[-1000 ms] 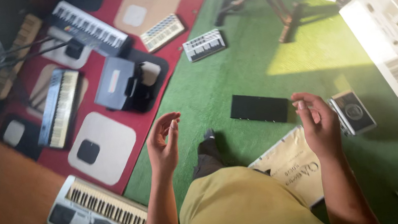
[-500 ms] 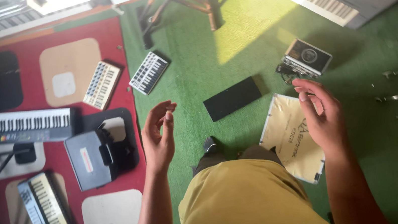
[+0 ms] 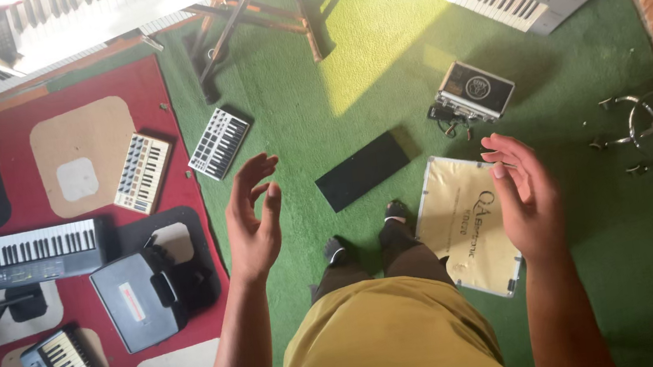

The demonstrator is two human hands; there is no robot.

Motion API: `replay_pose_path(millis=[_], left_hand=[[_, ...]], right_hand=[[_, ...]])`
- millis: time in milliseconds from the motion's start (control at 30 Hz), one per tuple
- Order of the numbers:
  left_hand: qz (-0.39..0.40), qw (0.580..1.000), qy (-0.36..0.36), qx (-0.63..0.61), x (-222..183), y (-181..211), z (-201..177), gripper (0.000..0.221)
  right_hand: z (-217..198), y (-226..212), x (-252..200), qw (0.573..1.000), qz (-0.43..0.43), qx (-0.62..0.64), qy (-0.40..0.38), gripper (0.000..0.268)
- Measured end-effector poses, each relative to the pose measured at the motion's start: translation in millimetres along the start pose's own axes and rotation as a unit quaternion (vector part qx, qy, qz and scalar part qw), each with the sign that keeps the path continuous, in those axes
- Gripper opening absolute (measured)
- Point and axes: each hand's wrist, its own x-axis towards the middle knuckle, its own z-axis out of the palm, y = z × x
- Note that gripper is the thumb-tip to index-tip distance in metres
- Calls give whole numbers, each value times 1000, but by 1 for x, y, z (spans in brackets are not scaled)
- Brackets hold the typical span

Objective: The person moves foam and dividers into various hard-shell equipment cases and arranges the cases on a table.

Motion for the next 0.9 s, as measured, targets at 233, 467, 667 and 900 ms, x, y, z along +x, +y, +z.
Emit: replay_pose_path(millis=[233,467,667,900], left_hand=[[-34,999,39,-3,5,-1,42,61],[-90,990,96,-39,4,-57,82,66],[-133,984,116,-35,7,-134,100,67],[-201,973,111,-12,15,-233,115,69]], right_hand=[[-30,23,46,999,22,13,-46,39],[-34,84,95,991,42,5,-124,49],[-6,161,124,982,76,-21,-171,49],[38,259,144,970,95,-71,-211,48]])
